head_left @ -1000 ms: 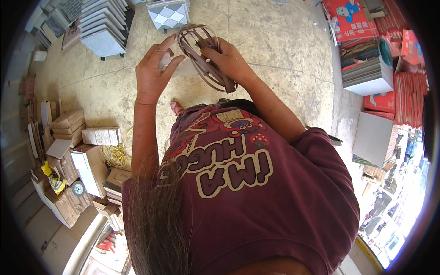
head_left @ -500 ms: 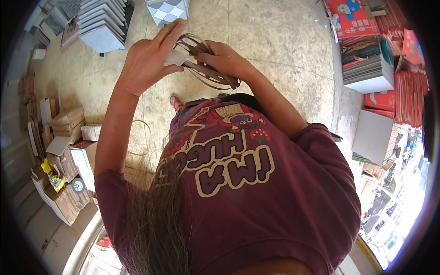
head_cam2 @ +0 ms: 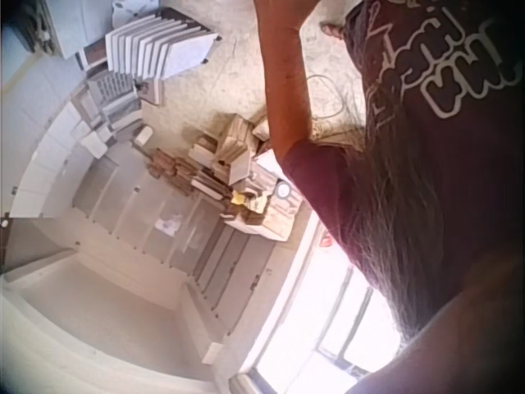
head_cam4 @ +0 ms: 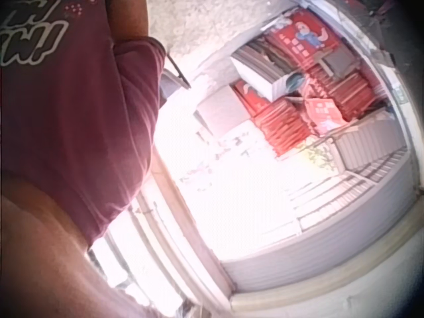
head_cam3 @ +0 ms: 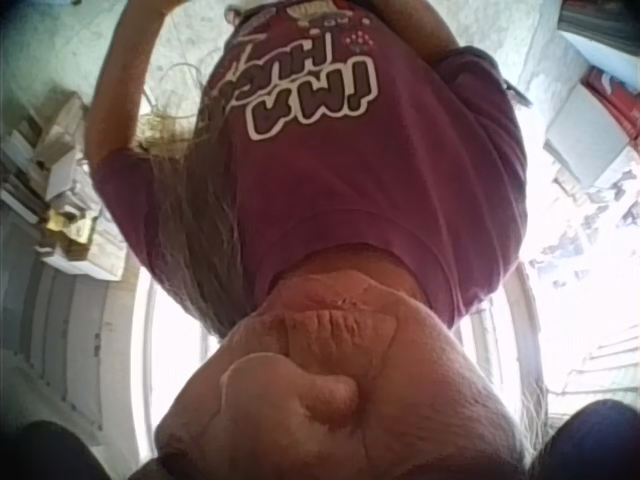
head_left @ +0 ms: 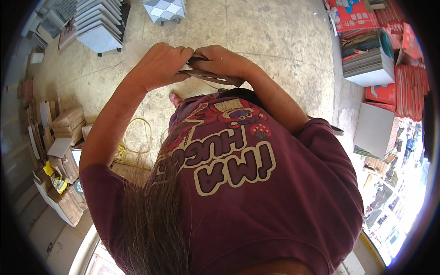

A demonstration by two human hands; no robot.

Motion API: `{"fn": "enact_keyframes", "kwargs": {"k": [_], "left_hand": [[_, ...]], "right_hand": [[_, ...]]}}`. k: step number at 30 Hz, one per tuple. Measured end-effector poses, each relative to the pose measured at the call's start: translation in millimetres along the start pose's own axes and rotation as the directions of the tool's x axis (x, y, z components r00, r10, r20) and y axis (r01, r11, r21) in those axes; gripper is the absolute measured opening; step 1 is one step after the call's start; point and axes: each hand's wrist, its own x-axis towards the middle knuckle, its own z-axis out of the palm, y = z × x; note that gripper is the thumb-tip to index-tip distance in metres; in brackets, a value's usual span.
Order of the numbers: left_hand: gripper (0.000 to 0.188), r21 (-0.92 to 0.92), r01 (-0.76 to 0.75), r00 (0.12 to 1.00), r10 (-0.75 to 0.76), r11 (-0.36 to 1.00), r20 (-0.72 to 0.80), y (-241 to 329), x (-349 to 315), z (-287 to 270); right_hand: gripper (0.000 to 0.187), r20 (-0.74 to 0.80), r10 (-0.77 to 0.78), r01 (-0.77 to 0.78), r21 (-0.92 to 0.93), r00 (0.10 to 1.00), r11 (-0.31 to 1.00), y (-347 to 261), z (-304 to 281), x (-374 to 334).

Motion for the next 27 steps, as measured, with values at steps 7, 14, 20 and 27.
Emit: {"fn": "enact_keyframes", "kwargs": {"k": [7,14,20,27], "left_hand": [[0.023,-0.051,-0.016,0.999,0.014,0.999,-0.039,0.8,-1.8,14.3],[0.022,-0.053,0.120,0.991,-0.117,0.991,0.059,-1.4,-1.9,18.6],[0.024,-0.545,0.480,0.877,-0.371,0.688,0.304,-20.9,-14.6,21.8],[0.025,-0.853,0.517,0.851,-0.153,0.075,0.502,-15.5,-16.1,1.7]], "right_hand": [[0.033,0.086,0.118,-0.122,0.041,0.989,0.992,8.4,-2.3,2.2],[0.028,0.043,0.050,-0.052,0.044,0.998,0.998,7.8,-23.9,-0.7],[0.039,-0.220,-0.561,0.332,-0.617,0.798,0.713,-22.6,-44.0,-16.4],[0.066,-0.076,-0.653,0.269,-0.871,0.754,0.411,-23.3,-34.2,-14.1]]}}
